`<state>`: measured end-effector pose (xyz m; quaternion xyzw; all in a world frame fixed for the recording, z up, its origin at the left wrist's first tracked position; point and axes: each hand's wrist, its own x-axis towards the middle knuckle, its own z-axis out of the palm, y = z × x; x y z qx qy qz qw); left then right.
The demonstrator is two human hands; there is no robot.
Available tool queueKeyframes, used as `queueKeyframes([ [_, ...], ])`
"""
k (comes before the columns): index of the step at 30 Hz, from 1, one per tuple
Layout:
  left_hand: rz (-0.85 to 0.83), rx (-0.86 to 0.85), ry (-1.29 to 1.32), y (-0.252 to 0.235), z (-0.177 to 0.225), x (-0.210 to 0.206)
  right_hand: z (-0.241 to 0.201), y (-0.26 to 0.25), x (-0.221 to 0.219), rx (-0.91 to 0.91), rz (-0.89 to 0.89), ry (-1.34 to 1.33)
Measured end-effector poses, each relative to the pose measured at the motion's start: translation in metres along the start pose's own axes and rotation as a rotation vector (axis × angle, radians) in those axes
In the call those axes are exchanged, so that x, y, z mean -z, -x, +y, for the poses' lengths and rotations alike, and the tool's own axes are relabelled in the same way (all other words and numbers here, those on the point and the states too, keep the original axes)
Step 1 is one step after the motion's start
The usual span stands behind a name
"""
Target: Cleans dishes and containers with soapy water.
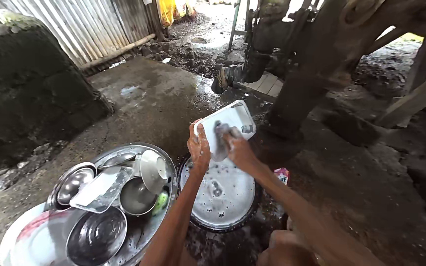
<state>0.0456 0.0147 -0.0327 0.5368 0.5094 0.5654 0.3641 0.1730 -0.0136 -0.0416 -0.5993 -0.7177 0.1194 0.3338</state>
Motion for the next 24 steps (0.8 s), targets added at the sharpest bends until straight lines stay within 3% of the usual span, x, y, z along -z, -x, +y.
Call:
queueKeyframes([
  [5, -0.024, 0.003, -0.039, 0.002, 0.0, -0.003, -0.022, 0.001, -0.016, 0.136, 0.031, -0.014],
  [12, 0.016, -0.108, 0.012, 0.0, 0.006, 0.004, 0.016, -0.046, 0.011, -0.121, 0.175, 0.065],
  [17, 0.039, -0.185, -0.004, -0.012, 0.004, 0.015, -0.009, -0.023, 0.001, -0.358, -0.021, 0.047],
  [21, -0.069, -0.134, -0.054, -0.013, -0.004, 0.015, -0.021, 0.011, -0.015, -0.125, 0.089, -0.265],
  [24, -0.113, -0.115, -0.189, -0.015, -0.002, 0.013, -0.032, 0.009, 0.0, -0.092, 0.279, -0.382],
])
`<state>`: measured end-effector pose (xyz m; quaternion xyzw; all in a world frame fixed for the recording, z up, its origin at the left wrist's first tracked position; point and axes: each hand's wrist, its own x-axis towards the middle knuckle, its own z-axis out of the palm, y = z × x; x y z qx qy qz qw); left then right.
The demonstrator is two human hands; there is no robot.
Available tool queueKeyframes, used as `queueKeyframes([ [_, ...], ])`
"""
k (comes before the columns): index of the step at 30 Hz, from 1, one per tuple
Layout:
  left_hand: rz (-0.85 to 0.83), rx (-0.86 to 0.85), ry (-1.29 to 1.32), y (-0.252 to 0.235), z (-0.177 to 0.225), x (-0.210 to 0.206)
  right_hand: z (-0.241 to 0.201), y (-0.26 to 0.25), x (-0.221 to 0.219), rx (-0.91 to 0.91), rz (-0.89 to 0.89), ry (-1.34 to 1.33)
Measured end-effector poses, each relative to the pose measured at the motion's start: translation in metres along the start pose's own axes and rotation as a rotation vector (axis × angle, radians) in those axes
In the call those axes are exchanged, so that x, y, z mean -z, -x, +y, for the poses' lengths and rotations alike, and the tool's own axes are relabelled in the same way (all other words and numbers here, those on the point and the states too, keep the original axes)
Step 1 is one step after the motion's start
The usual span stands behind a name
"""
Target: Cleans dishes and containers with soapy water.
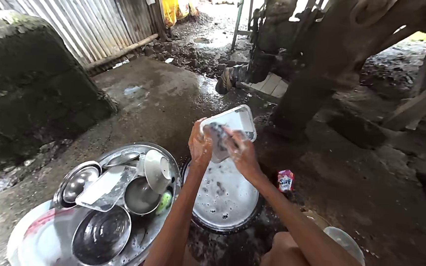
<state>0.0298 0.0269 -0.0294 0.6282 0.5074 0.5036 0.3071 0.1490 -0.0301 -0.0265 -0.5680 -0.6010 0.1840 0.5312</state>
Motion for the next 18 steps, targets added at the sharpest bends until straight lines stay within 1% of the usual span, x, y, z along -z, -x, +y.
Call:
queueKeyframes([
  [1, -0.018, -0.004, -0.069, 0.0, 0.002, 0.001, -0.003, -0.004, 0.004, 0.076, 0.082, 0.044],
  [2, -0.033, -0.018, -0.138, 0.0, 0.004, 0.002, -0.005, -0.009, 0.007, 0.164, 0.12, 0.097],
  [4, -0.074, -0.039, -0.265, 0.004, 0.012, 0.0, -0.005, -0.02, 0.012, 0.355, 0.057, 0.216],
  [6, -0.074, -0.052, -0.342, 0.01, 0.02, -0.004, 0.0, -0.028, 0.008, 0.499, -0.023, 0.322],
  [8, -0.053, -0.07, -0.337, 0.014, 0.023, -0.003, 0.01, -0.037, 0.006, 0.58, 0.003, 0.376],
  [10, -0.028, -0.098, -0.31, 0.015, 0.025, 0.002, 0.023, -0.047, 0.011, 0.527, 0.04, 0.39],
  [12, 0.026, -0.184, -0.273, 0.015, 0.022, 0.005, 0.041, -0.058, 0.022, 0.422, 0.064, 0.385],
  [14, 0.05, -0.251, -0.251, 0.017, 0.021, 0.003, 0.054, -0.065, 0.03, 0.388, 0.121, 0.377],
  [16, 0.041, -0.24, -0.247, 0.02, 0.022, 0.0, 0.052, -0.064, 0.034, 0.376, 0.166, 0.397],
  [18, 0.032, -0.212, -0.249, 0.018, 0.024, -0.001, 0.041, -0.056, 0.03, 0.426, 0.208, 0.411],
])
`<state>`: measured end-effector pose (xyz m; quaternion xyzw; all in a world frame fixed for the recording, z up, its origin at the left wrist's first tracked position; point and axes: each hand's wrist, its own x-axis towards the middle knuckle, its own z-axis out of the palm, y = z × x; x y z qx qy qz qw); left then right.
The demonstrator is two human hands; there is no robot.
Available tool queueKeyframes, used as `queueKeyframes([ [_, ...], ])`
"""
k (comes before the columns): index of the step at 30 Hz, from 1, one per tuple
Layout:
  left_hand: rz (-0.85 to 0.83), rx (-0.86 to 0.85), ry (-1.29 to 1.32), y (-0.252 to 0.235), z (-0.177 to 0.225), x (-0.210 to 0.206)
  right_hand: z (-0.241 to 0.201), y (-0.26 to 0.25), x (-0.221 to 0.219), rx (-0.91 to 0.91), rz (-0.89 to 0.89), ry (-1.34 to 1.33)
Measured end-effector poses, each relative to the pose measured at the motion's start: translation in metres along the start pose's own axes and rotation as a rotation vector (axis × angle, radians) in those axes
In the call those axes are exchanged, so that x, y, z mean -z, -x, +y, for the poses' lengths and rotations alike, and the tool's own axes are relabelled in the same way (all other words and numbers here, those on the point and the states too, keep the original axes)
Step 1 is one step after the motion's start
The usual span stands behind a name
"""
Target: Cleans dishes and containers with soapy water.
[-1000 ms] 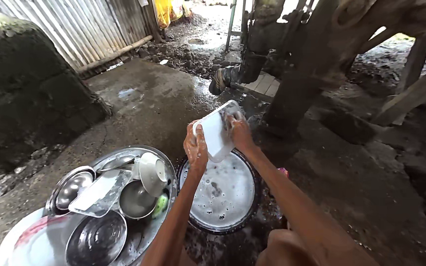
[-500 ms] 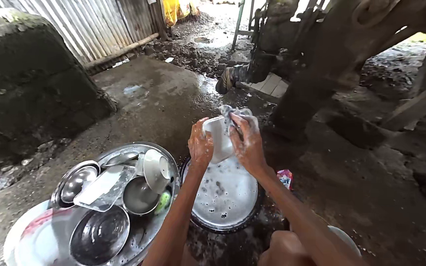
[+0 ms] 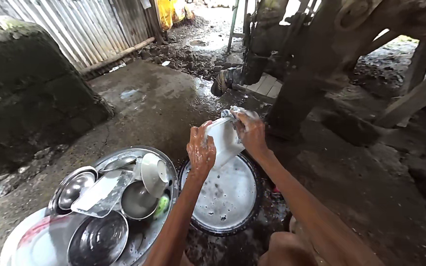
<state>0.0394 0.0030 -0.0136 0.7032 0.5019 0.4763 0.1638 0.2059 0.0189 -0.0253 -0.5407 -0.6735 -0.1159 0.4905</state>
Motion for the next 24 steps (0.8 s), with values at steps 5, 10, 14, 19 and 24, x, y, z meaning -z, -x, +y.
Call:
queueKeyframes([
  [5, -0.01, -0.001, -0.134, 0.002, 0.005, -0.006, -0.042, 0.019, -0.012, 0.164, 0.101, -0.081],
  [10, 0.144, -0.178, -0.12, 0.001, 0.001, -0.001, -0.005, 0.002, -0.01, -0.056, 0.016, -0.081],
  [14, 0.222, -0.294, -0.071, 0.005, -0.001, -0.006, 0.005, -0.012, -0.007, -0.328, -0.02, -0.039],
  [19, -0.026, -0.111, -0.063, 0.004, 0.011, 0.003, -0.001, -0.023, -0.005, -0.623, -0.071, 0.008],
  [24, -0.573, 0.191, -0.056, -0.016, 0.015, 0.015, -0.022, -0.006, -0.006, -0.133, -0.04, 0.111],
])
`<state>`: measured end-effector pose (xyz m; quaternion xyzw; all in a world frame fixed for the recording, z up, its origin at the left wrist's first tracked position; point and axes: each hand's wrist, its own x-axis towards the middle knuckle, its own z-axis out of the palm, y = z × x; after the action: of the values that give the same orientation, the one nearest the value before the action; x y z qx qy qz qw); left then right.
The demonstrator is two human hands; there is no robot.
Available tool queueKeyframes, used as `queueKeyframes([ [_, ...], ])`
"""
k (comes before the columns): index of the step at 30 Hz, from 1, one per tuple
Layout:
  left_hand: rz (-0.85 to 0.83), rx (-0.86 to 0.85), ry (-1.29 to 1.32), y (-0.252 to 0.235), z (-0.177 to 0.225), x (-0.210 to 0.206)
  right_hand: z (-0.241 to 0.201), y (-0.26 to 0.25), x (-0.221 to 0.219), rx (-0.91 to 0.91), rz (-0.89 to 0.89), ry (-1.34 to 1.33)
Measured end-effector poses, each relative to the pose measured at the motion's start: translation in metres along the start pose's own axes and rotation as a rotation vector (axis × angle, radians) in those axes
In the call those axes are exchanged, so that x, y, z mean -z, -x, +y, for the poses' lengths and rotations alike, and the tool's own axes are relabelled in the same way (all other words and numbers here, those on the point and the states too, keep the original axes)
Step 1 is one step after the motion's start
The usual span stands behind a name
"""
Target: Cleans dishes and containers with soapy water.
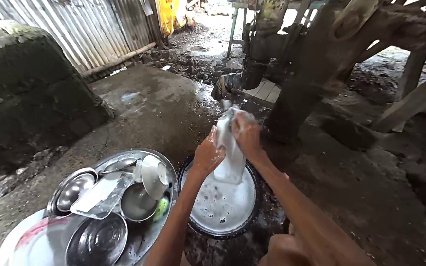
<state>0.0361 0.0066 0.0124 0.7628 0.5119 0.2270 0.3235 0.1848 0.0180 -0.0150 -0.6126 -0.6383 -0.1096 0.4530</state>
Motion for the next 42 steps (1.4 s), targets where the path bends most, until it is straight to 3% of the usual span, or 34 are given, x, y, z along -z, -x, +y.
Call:
queueKeyframes([
  [2, 0.194, -0.003, 0.062, -0.002, -0.006, -0.007, -0.02, 0.016, -0.012, 0.272, 0.08, -0.032],
  [4, 0.363, 0.028, 0.078, -0.005, -0.012, -0.009, -0.031, 0.022, -0.025, 0.389, 0.132, -0.073],
  [6, 0.468, 0.024, 0.067, -0.004, -0.017, -0.01, -0.031, 0.02, -0.03, 0.344, 0.123, -0.112],
  [10, 0.578, -0.057, 0.029, 0.0, -0.025, -0.01, -0.015, 0.012, -0.029, 0.03, -0.012, -0.175],
  [14, 0.594, -0.114, 0.056, 0.0, -0.024, -0.021, -0.014, 0.002, -0.021, -0.189, -0.098, -0.175],
  [16, 0.478, -0.078, 0.057, 0.0, -0.017, -0.013, -0.017, -0.002, -0.019, -0.204, -0.091, -0.155],
  [20, 0.174, 0.03, -0.009, 0.0, -0.002, 0.016, -0.021, 0.008, -0.02, 0.266, 0.082, -0.127],
  [23, 0.237, 0.042, -0.044, -0.002, -0.008, 0.009, -0.028, 0.016, -0.027, 0.412, 0.103, -0.136],
  [30, 0.478, 0.017, 0.028, 0.005, -0.013, 0.005, 0.001, 0.009, -0.028, -0.138, -0.133, -0.153],
  [34, 0.417, 0.015, 0.011, 0.016, -0.009, 0.006, 0.03, 0.011, -0.026, -0.358, -0.275, -0.187],
  [38, 0.38, 0.012, -0.121, 0.023, -0.017, 0.021, 0.053, 0.019, -0.018, -0.633, -0.394, -0.598],
  [40, 0.402, 0.036, -0.171, 0.031, -0.047, 0.04, 0.072, 0.037, -0.008, -0.791, -0.392, -0.898],
  [42, 0.465, 0.1, -0.151, 0.053, -0.087, 0.069, 0.1, 0.063, 0.012, -0.857, -0.422, -0.984],
])
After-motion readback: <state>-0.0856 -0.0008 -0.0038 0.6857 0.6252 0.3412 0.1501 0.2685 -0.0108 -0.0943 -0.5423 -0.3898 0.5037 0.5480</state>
